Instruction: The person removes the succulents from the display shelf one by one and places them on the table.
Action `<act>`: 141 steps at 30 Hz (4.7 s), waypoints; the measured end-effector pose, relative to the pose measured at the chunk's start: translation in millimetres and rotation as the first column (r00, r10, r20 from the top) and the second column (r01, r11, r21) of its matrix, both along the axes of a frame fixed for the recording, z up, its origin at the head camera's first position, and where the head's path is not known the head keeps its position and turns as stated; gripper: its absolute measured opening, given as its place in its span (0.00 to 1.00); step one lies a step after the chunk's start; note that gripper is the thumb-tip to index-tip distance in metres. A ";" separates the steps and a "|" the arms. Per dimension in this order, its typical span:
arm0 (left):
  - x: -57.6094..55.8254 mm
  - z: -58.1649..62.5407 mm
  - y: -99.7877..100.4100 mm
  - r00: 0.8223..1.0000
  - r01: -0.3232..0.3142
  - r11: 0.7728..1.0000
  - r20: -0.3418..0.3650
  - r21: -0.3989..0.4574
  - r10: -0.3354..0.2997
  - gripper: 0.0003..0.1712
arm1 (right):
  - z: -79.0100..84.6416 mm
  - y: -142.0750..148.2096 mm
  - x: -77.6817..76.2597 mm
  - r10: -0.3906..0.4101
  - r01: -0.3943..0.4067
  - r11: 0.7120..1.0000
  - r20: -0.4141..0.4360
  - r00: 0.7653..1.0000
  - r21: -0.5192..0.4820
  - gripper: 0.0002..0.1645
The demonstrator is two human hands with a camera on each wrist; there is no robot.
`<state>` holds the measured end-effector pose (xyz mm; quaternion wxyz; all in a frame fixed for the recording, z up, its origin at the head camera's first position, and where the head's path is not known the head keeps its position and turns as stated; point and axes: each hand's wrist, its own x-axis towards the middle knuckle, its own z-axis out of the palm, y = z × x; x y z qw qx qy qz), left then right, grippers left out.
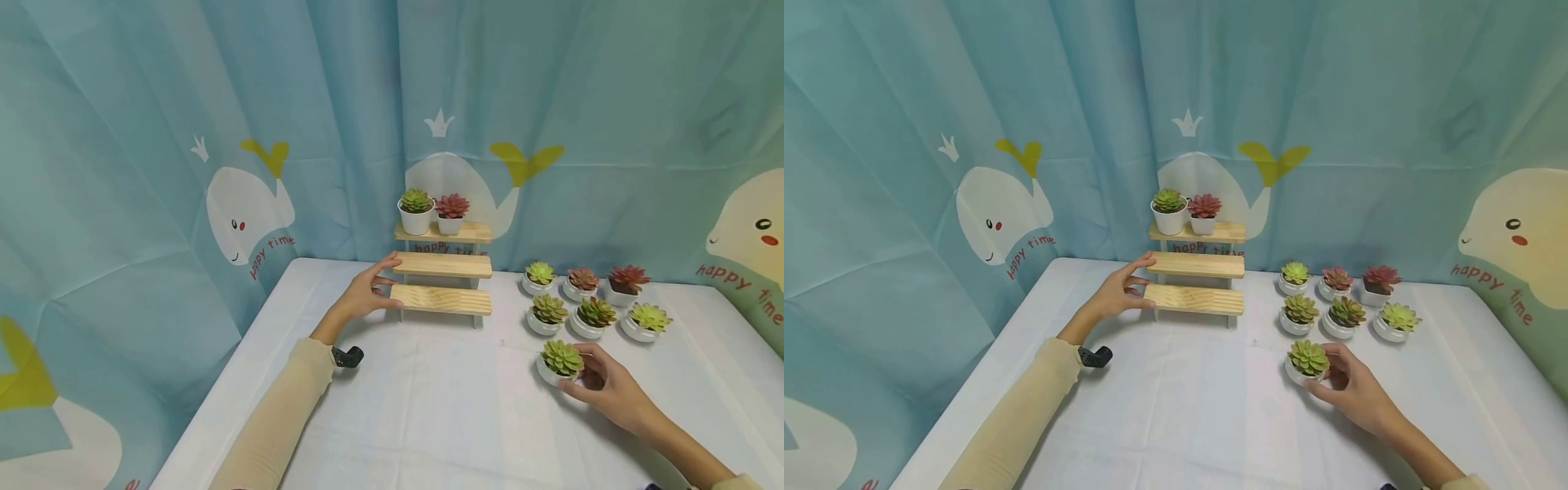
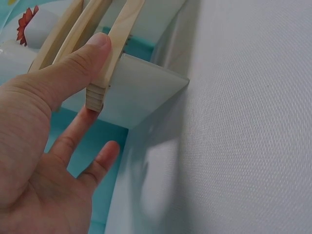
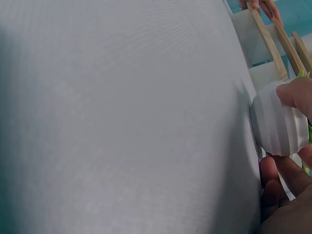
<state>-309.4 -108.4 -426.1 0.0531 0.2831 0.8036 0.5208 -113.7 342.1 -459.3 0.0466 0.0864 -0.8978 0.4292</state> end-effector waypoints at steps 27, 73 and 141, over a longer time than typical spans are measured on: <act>1.0 -0.1 0.2 1.000 -0.003 1.000 0.000 -0.011 0.003 0.51 | 5.5 2.9 -0.5 0.024 -0.025 1.000 0.102 0.995 0.008 0.42; -1.4 -4.9 -1.8 1.000 0.003 1.000 -0.009 0.006 -0.003 0.51 | 98.8 23.4 -31.3 0.211 -0.174 0.971 -0.251 0.945 0.162 0.57; 1.1 -4.8 -1.9 1.000 -0.006 1.000 -0.013 -0.013 0.005 0.51 | 158.3 -55.3 -150.4 0.148 -0.123 0.978 -0.142 0.979 0.169 0.52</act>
